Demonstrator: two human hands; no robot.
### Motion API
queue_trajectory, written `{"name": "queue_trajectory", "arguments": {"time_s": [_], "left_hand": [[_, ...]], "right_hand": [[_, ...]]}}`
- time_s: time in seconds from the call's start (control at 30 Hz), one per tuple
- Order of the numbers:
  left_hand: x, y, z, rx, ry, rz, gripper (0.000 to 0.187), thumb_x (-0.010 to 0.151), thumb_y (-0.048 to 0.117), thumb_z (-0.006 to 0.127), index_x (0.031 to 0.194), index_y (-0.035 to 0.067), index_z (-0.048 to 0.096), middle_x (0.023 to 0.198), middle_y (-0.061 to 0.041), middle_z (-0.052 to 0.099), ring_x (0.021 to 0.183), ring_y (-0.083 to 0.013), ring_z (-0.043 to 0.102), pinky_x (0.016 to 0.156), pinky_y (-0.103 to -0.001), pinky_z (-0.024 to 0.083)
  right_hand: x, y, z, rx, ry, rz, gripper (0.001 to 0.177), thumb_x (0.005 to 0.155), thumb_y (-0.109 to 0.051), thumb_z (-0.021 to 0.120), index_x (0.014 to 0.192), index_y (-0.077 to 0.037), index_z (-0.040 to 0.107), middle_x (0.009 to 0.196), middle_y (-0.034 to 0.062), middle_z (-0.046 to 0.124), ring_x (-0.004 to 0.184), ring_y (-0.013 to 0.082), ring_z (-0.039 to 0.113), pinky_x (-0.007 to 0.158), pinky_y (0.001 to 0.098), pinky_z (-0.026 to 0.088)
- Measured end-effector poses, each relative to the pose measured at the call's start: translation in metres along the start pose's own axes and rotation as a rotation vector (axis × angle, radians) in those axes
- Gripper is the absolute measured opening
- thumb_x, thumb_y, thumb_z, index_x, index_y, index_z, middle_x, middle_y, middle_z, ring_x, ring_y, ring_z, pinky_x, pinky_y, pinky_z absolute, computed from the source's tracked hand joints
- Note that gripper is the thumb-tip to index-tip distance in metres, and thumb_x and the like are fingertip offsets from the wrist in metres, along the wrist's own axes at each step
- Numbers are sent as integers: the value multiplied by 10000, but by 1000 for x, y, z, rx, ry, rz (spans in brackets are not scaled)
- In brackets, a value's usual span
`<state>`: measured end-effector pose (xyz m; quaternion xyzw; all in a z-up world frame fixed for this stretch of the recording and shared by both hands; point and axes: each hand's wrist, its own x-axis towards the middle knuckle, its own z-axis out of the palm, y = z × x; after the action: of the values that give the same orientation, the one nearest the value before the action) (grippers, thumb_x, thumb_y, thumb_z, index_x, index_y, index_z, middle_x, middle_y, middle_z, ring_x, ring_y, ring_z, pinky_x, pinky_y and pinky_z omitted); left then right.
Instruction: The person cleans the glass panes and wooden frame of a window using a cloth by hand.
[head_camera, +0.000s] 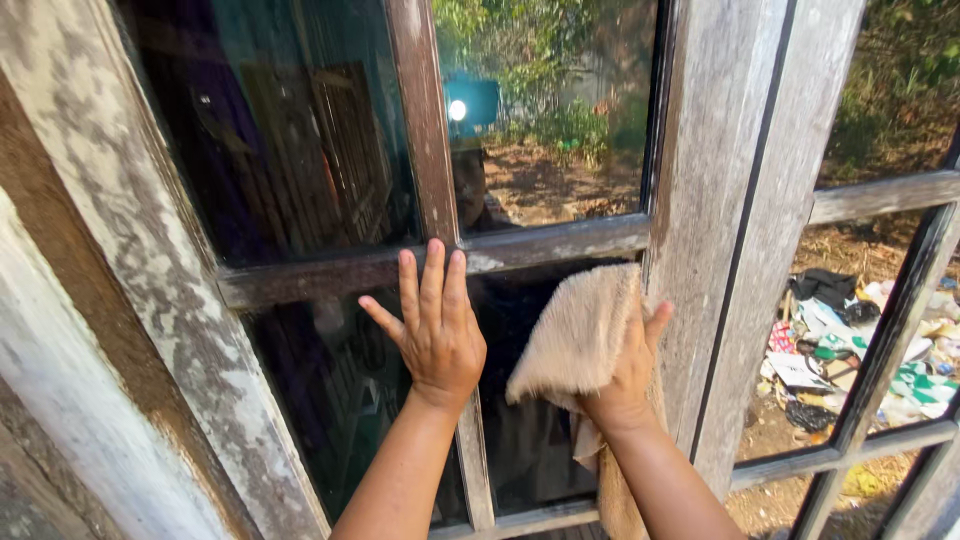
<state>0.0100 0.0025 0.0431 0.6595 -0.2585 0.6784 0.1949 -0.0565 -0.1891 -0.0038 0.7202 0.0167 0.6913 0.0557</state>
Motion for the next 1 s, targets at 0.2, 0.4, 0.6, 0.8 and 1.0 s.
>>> {"name": "queue_trajectory", "arguments": {"time_s": [0.2, 0.4, 0.6, 0.8, 1.0], "left_hand": [[-2, -3, 2, -17, 0, -6, 422, 1064, 92, 550, 1485, 71, 545, 1584, -98, 497, 1538, -353, 345, 1205, -666, -112], [-6, -3, 2, -52, 23, -20, 430, 1058, 74, 563, 1487, 106, 544, 1580, -79, 512, 1542, -331, 356, 1216, -654, -123], [-7, -7, 3, -81, 9, -26, 446, 1038, 85, 550, 1483, 114, 545, 1584, -72, 513, 1542, -307, 370, 1223, -650, -100], [5, -25, -28, 14, -101, -1, 446, 1059, 121, 536, 1505, 125, 536, 1622, -78, 469, 1557, -277, 359, 1249, -634, -50], [16, -29, -31, -25, -92, -25, 486, 1034, 198, 585, 1503, 84, 523, 1597, -99, 466, 1527, -295, 358, 1214, -648, -26]], "right_hand": [[17, -19, 10, 149, 32, 51, 509, 855, -173, 664, 1343, -65, 568, 1413, 198, 584, 1395, 422, 484, 1214, 637, 191], [3, -12, -9, 100, -51, -63, 433, 866, -95, 599, 1298, -104, 570, 1373, 157, 615, 1375, 364, 509, 1238, 573, 190], [2, -60, 20, 414, -16, 31, 542, 930, -56, 596, 1451, 45, 483, 1483, 252, 542, 1435, 416, 493, 1264, 565, 262], [1, -21, -19, 235, -67, -97, 545, 820, -203, 738, 1301, -9, 573, 1360, 237, 594, 1349, 430, 533, 1212, 644, 215], [30, -85, 5, 409, 44, 29, 552, 725, -179, 751, 1186, 79, 590, 1324, 324, 547, 1325, 508, 485, 1170, 617, 311]]}}
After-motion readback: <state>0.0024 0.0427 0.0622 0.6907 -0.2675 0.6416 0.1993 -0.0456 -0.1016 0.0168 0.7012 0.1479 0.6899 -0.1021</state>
